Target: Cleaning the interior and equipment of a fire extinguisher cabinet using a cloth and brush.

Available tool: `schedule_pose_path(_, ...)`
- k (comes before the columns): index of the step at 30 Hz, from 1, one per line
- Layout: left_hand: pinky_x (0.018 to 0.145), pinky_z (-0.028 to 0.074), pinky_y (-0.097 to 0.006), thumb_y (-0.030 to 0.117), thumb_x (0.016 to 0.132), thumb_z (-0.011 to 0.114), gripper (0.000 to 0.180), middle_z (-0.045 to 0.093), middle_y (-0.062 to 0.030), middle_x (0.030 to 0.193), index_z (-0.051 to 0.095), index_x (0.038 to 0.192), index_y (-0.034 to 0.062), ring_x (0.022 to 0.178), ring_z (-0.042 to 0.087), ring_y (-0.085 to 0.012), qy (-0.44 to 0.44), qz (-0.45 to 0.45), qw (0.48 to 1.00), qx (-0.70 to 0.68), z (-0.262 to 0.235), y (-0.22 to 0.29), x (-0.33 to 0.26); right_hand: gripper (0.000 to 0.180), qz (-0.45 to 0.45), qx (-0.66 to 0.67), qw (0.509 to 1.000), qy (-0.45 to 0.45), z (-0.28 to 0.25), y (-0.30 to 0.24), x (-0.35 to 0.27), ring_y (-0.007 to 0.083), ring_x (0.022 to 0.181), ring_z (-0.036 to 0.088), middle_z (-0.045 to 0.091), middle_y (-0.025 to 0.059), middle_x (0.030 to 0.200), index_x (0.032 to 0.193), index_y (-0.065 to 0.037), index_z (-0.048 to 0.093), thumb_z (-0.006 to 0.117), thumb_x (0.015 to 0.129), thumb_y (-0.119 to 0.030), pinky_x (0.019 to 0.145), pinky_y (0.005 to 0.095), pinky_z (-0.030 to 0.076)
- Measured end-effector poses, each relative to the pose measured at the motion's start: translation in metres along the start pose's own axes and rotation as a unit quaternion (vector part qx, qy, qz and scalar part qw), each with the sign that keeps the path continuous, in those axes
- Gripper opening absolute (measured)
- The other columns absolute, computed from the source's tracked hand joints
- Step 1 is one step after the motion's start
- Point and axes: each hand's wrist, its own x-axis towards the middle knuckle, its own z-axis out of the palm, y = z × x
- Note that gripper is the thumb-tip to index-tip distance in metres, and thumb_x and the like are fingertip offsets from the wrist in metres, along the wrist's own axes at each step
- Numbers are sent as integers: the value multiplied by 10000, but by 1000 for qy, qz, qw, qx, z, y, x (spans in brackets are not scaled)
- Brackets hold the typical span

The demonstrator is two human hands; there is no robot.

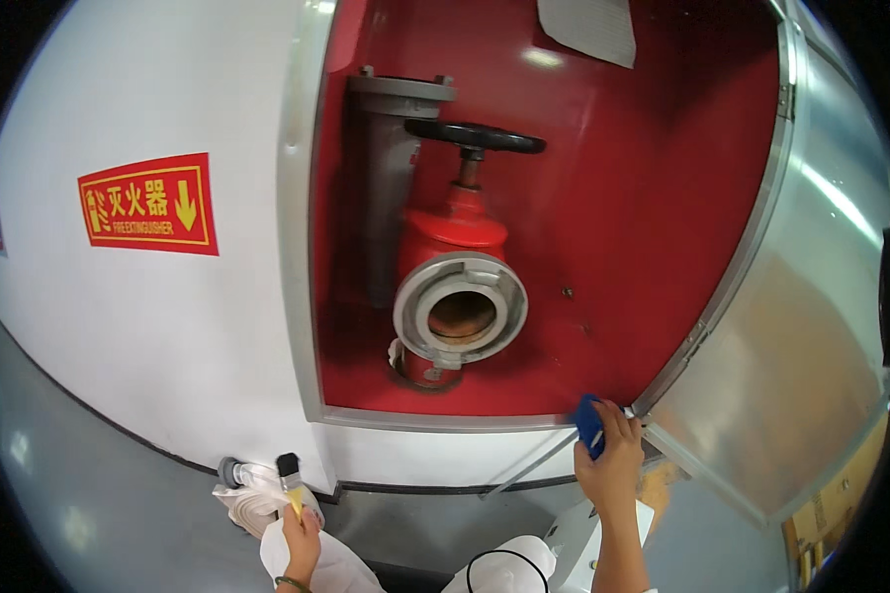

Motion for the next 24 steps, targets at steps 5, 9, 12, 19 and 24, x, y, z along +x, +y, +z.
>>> schedule_pose_path(5,639,427,-424,140,915,445,180,551,-222,779,453,957,-34,724,559,-371,41,-7,995,87,-3,-20,-5,529,63,-39,997,32,10,-24,-4,380,996,519,568,162,1152,1110,-26,580,644,592,-112,876,451,444)
schedule_pose_path(9,654,422,-444,127,911,437,169,547,-238,788,449,956,-35,734,550,-406,65,15,993,95,0,-7,-2,581,-119,49,992,12,31,-80,-8,388,980,514,572,164,1118,1101,-35,584,676,542,-165,861,496,450)
schedule_pose_path(12,681,419,-446,128,909,433,186,544,-256,823,442,977,-46,771,543,-419,64,1,994,88,-2,-13,2,632,-191,81,978,-2,42,-142,-5,323,932,528,569,150,1099,1100,-8,571,688,505,-184,659,389,532)
schedule_pose_path(19,674,420,-441,144,917,423,201,547,-246,811,437,987,-43,756,544,-400,77,-3,994,76,-2,-19,2,478,-277,60,959,23,78,-213,-5,207,844,525,572,135,1094,1108,4,563,567,665,-176,562,268,509)
schedule_pose_path(24,596,420,-414,165,921,426,203,540,-203,710,420,994,-24,650,549,-339,115,-30,989,83,-5,-44,-1,540,-261,83,961,-14,54,-167,-5,242,882,525,552,113,1118,1137,-40,547,628,626,-194,613,301,513)
